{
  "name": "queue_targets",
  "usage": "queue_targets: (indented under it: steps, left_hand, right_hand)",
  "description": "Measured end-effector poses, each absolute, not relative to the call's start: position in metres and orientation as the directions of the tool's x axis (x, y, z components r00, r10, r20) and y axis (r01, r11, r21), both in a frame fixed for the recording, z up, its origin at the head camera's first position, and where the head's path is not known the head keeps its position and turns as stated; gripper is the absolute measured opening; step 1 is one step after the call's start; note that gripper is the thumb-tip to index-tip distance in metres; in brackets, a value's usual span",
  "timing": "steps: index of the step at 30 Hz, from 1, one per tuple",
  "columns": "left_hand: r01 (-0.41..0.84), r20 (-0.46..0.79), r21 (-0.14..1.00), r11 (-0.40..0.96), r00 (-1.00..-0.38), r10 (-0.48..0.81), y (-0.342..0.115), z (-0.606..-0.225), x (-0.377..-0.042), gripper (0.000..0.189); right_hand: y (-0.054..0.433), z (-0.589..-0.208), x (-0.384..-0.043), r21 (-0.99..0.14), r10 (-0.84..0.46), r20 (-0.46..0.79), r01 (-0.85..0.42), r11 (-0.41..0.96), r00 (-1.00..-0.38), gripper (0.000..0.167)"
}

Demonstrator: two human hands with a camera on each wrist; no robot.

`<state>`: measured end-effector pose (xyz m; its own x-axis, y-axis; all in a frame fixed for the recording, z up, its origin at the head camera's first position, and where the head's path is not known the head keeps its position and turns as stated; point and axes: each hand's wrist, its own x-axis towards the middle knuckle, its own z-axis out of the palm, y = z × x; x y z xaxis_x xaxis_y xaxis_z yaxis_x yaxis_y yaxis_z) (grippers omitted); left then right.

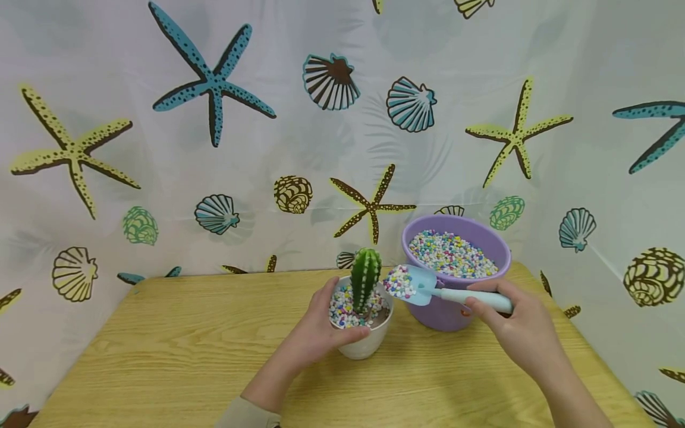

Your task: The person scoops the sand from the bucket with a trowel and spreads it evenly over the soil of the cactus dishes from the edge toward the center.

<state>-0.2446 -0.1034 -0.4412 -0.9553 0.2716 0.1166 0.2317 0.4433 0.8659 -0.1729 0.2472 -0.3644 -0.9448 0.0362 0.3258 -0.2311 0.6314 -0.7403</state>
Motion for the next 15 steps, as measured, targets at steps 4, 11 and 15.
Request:
queue_targets:
  steps: [4, 11, 15]
  left_hand:
    - [0.223, 0.107, 0.864, 0.451, -0.958, 0.267, -0.104, -0.441, -0.245, 0.128]
    - [0.207, 0.091, 0.864, 0.459, -0.961, 0.262, -0.104, -0.44, -0.243, 0.128]
    - [0.199, 0.083, 0.862, 0.466, -0.963, 0.258, -0.104, -0.439, -0.243, 0.128]
  right_hand:
    - [0.243, -0.365, -0.172, -0.727, 0.028, 0.32, -0.226, 0.649, -0.947, 0.025]
    - [0.235, -0.368, -0.173, -0.679, 0.017, 0.352, -0.243, 0.693, -0.936, 0.023]
    - [0.232, -0.37, -0.173, -0.675, 0.012, 0.354, -0.247, 0.695, -0.935, 0.023]
